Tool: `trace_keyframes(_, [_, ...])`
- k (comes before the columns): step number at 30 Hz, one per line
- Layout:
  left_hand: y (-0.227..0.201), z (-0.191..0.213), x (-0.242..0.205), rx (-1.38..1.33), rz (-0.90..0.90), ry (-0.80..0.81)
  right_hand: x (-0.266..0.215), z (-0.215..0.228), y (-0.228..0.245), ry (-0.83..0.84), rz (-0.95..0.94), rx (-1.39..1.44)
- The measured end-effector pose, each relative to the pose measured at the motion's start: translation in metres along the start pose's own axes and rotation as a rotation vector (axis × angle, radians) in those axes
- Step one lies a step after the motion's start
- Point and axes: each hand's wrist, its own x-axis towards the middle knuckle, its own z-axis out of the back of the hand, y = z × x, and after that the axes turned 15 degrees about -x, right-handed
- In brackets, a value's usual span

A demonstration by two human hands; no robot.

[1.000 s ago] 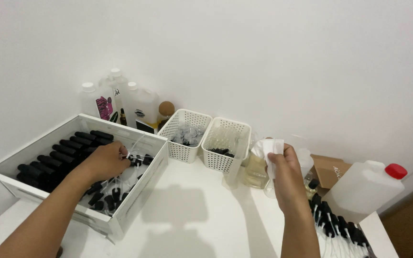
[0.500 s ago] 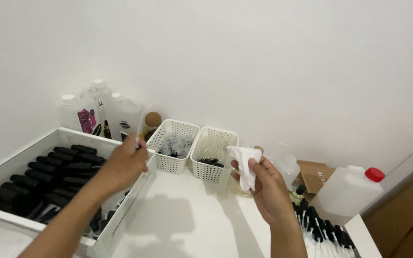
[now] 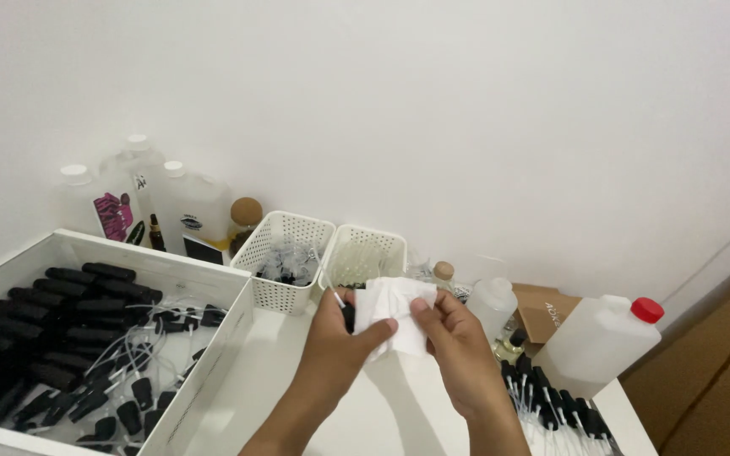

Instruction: Clean small black sprayer components using a white cloth

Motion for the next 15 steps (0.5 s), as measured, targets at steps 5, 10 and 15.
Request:
trace_keyframes(5, [0.011, 0.01, 0.02, -0.257, -0.016, 0.103, 0.006, 0.002, 0.001, -0.036, -0.009, 0.128])
trace_keyframes(10, [0.025, 0.018, 0.04, -0.289, -0.082, 0.075, 0.007, -0.003, 0.004, -0.161, -0.03, 0.092])
trace_keyframes(15, [0.012, 0.024, 0.05, -0.111, -0.072, -0.061, 0.016, -0.003, 0.001, -0.297, -0.032, -0.029])
